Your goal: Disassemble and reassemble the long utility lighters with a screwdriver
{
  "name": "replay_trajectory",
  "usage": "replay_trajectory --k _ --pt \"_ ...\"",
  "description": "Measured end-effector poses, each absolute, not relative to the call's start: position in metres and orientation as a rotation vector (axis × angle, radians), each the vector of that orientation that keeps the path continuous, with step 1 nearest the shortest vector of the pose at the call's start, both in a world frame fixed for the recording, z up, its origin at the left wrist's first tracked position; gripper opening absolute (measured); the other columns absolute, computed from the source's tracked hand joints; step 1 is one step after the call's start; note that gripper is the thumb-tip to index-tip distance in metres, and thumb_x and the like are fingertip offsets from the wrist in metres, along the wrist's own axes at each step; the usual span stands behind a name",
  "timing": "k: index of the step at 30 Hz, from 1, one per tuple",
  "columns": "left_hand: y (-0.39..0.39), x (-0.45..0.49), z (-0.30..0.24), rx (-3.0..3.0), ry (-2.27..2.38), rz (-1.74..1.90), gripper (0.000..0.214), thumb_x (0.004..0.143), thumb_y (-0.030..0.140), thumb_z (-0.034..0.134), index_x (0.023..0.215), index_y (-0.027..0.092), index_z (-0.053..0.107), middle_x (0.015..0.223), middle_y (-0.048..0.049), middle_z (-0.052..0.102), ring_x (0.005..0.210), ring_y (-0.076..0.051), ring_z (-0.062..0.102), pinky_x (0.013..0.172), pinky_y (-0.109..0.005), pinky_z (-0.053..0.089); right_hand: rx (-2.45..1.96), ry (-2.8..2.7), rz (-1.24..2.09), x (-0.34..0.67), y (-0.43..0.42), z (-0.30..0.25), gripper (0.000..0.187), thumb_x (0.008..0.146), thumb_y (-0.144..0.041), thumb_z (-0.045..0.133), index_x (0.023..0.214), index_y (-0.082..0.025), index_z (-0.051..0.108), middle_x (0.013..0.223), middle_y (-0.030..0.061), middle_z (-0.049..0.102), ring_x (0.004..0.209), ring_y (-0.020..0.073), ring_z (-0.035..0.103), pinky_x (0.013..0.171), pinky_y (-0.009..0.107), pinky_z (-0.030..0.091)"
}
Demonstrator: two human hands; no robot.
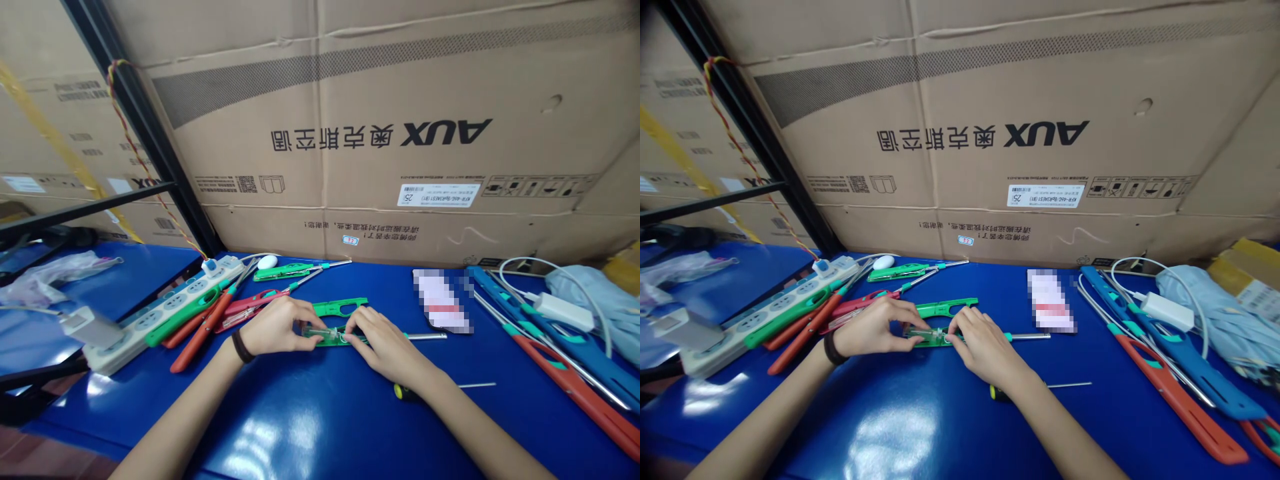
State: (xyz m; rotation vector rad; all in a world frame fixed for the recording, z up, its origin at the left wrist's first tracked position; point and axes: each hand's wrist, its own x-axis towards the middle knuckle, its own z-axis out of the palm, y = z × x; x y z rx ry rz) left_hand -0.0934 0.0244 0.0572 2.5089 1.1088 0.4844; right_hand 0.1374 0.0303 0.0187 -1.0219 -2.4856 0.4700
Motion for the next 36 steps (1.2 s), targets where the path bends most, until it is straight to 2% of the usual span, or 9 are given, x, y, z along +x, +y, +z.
replay_trajectory --k 36 --pt "0.0246 -0.0937 0.0606 2.499 1.126 0.4 0.022 0.077 0.022 0.063 0.097 0.018 0.072 0.083 -0.0039 0.069 0.07 -0.014 0.062 0.068 -0.022 0.048 -1.007 -2.481 0.491 0.1377 0.0314 0.0163 0.006 0.093 -0.022 0.045 0.088 -0.021 0.049 0.093 0.0028 0.056 0.09 0.0194 0.051 0.079 0.034 0.042"
